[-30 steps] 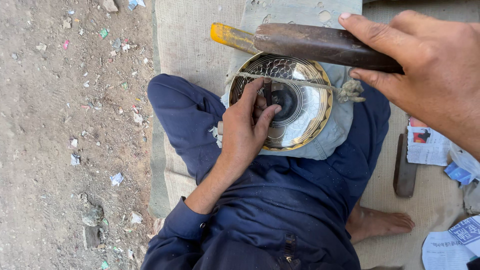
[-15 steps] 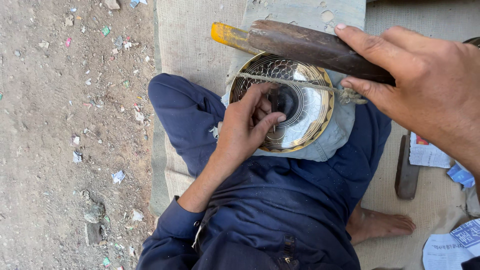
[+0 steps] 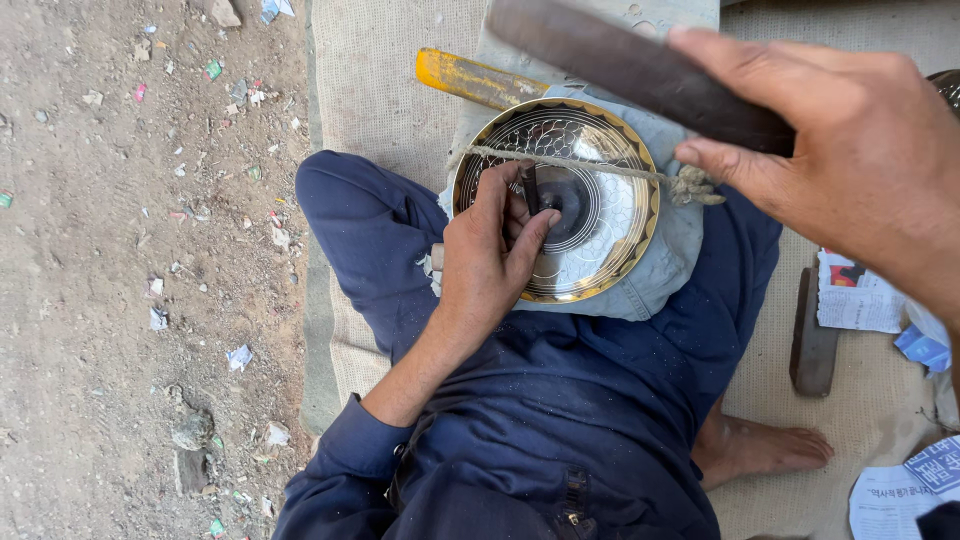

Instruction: The person sits cross-legged with a decorative brass plate resting on a cloth pad on their lap. They hold a punch against the plate's surface with one hand and repeatedly strike it with a hammer held in the other hand, repositioning the punch to work different spots of the pattern, and occasionally adjust the plate and rope holding it.

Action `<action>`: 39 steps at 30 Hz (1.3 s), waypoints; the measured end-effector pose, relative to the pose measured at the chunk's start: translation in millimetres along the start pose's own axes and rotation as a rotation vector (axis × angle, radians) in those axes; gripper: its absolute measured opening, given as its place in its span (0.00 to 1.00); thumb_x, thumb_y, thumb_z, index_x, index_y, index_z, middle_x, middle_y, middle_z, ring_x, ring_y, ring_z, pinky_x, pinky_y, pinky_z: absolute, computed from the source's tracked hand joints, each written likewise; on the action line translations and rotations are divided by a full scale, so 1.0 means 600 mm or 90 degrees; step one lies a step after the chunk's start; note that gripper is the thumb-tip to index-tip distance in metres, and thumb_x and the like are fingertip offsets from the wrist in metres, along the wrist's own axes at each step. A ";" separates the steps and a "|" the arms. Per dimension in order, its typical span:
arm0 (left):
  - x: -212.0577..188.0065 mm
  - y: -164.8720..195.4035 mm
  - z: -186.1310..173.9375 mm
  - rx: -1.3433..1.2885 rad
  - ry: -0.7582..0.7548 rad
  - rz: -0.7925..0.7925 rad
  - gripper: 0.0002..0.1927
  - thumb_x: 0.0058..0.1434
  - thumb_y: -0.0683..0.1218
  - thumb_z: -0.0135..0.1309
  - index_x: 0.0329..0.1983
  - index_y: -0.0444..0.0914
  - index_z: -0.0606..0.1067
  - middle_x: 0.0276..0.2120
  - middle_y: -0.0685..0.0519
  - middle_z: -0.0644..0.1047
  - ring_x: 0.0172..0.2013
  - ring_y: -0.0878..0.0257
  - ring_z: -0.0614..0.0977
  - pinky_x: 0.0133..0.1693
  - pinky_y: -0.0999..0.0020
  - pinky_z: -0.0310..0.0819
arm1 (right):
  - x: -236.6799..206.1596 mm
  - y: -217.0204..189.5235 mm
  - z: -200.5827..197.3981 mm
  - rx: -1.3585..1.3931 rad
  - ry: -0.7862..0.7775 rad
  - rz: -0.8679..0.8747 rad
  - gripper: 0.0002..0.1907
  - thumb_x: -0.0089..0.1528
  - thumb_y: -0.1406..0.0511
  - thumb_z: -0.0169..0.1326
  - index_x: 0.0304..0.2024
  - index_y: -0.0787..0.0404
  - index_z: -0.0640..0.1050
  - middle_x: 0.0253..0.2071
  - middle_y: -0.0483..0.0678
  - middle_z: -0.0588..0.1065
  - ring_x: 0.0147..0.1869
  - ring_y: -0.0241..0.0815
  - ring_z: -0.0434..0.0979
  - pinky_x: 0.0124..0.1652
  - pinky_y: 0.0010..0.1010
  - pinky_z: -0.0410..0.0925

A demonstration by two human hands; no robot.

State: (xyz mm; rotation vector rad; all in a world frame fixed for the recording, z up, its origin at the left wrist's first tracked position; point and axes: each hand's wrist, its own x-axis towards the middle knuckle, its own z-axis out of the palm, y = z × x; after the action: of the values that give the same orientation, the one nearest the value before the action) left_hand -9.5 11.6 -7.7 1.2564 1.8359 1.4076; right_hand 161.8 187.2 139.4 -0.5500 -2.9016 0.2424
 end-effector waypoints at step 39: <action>0.129 -0.002 -0.020 -0.039 -0.585 0.258 0.24 0.58 0.45 0.63 0.59 0.41 0.77 0.29 0.50 0.83 0.32 0.58 0.87 0.36 0.60 0.77 | -0.296 -0.104 0.170 0.317 0.255 0.538 0.36 0.60 0.71 0.66 0.71 0.66 0.73 0.49 0.56 0.80 0.47 0.36 0.79 0.54 0.27 0.72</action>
State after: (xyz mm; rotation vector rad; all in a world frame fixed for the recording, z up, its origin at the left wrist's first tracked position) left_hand -54.6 74.6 6.3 1.8869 0.9362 0.7942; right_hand 282.0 50.3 27.1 -1.4704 -1.9648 0.8139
